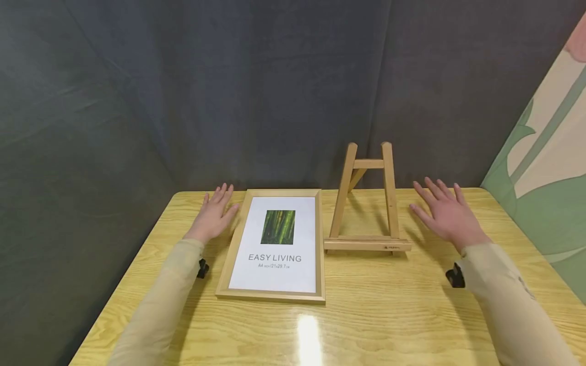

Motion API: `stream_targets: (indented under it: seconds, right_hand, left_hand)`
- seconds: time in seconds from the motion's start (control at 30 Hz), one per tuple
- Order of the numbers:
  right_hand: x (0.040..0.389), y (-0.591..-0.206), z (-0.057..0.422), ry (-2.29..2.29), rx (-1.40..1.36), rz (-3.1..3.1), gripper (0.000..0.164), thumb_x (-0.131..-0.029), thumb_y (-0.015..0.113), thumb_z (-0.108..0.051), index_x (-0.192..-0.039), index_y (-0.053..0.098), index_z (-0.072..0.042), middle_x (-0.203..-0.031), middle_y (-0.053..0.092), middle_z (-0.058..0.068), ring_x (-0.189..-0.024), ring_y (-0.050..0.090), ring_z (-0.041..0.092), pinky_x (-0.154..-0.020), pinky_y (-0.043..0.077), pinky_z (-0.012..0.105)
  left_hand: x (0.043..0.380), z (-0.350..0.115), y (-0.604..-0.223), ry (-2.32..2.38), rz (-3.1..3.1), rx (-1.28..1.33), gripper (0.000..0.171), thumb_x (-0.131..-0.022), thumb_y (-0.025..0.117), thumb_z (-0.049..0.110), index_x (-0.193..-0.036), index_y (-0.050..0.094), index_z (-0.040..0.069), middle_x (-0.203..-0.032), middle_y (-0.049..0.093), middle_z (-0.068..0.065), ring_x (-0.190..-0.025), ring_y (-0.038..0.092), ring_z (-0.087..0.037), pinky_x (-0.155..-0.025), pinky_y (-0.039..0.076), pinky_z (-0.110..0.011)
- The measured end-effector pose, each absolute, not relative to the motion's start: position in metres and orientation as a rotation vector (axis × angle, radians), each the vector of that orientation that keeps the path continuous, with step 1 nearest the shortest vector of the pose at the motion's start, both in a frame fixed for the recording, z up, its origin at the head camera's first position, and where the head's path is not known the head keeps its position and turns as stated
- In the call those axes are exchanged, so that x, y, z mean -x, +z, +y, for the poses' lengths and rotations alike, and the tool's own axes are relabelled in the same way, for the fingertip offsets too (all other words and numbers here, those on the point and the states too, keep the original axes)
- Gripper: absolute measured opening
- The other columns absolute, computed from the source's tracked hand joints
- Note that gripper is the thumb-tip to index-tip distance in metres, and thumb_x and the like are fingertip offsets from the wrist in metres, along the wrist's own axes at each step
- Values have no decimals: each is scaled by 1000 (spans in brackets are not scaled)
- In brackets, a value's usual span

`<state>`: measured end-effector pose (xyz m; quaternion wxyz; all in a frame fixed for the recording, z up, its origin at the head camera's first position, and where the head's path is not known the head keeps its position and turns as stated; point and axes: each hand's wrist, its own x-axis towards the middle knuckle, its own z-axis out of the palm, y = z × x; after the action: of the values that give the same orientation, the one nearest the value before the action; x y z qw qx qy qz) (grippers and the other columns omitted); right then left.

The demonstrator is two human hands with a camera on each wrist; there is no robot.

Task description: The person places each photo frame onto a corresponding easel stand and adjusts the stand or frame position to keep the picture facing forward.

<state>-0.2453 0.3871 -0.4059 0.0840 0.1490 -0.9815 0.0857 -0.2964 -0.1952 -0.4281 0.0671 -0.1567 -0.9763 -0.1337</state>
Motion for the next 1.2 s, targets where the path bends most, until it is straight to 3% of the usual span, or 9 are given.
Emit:
stream_targets:
  seconds: [0.2, 0.43, 0.73, 0.9, 0.93, 1.0, 1.1, 1.2]
  right_hand:
    - [243, -407, 388, 371, -440, -2850, 67, -102, 43, -40, -154, 17, -8, -152, 20, 29, -136, 17, 51, -112, -6, 56]
    - [234, -407, 385, 527, -371, -2845, 69, -99, 51, -37, -152, 21, -3, -147, 25, 32, -126, 28, 57, -99, 21, 69]
    - [230, -396, 376, 801, -267, -2838, 64, -102, 46, -33, -149, 24, 2, -141, 30, 38, -121, 32, 59, -88, 29, 70]
    - [222, -388, 368, 1036, -177, -2795, 63, -102, 43, -36, -150, 23, 1, -146, 27, 34, -125, 31, 56, -92, 30, 69]
    - [220, -386, 366, 1069, -151, -2792, 64, -102, 42, -37, -151, 23, 0, -146, 27, 33, -126, 32, 55, -95, 32, 65]
    - [216, -383, 362, 1113, -107, -2780, 64, -102, 40, -40, -151, 23, -2, -147, 29, 31, -126, 34, 53, -99, 41, 45]
    - [210, -378, 357, 1127, -76, -2761, 63, -103, 38, -40, -151, 24, -3, -146, 33, 29, -123, 38, 50, -81, 40, 19]
    - [204, -373, 352, 1167, -76, -2744, 62, -103, 36, -41, -151, 24, -4, -146, 34, 27, -124, 37, 49, -74, 34, 18]
  left_hand:
    - [295, -198, -422, -571, -2895, 457, 70, -100, 41, 49, -155, 11, 16, -158, 9, -13, -144, 9, -29, -115, 1, -48]
    - [292, -195, -415, -855, -2860, 474, 71, -100, 47, 43, -155, 11, 16, -159, 9, -10, -144, 11, -26, -115, 9, -48]
    - [277, -192, -407, -1285, -2763, 436, 67, -100, 50, 39, -154, 18, 17, -156, 20, -5, -141, 22, -26, -113, 22, -43]
    - [267, -191, -404, -1570, -2689, 408, 68, -98, 52, 40, -153, 21, 15, -156, 23, -5, -141, 25, -24, -111, 26, -41]
    - [266, -191, -403, -1608, -2676, 411, 69, -98, 53, 40, -153, 21, 13, -156, 23, -6, -140, 25, -25, -111, 27, -42]
    - [262, -191, -402, -1679, -2654, 403, 67, -98, 53, 37, -153, 23, 14, -155, 26, -8, -140, 28, -25, -110, 29, -42]
    - [258, -191, -401, -1737, -2646, 408, 64, -99, 52, 35, -153, 24, 13, -153, 30, -10, -137, 32, -29, -109, 31, -45]
    - [255, -191, -400, -1800, -2650, 409, 62, -100, 52, 35, -152, 26, 14, -151, 34, -10, -135, 35, -31, -108, 31, -47]
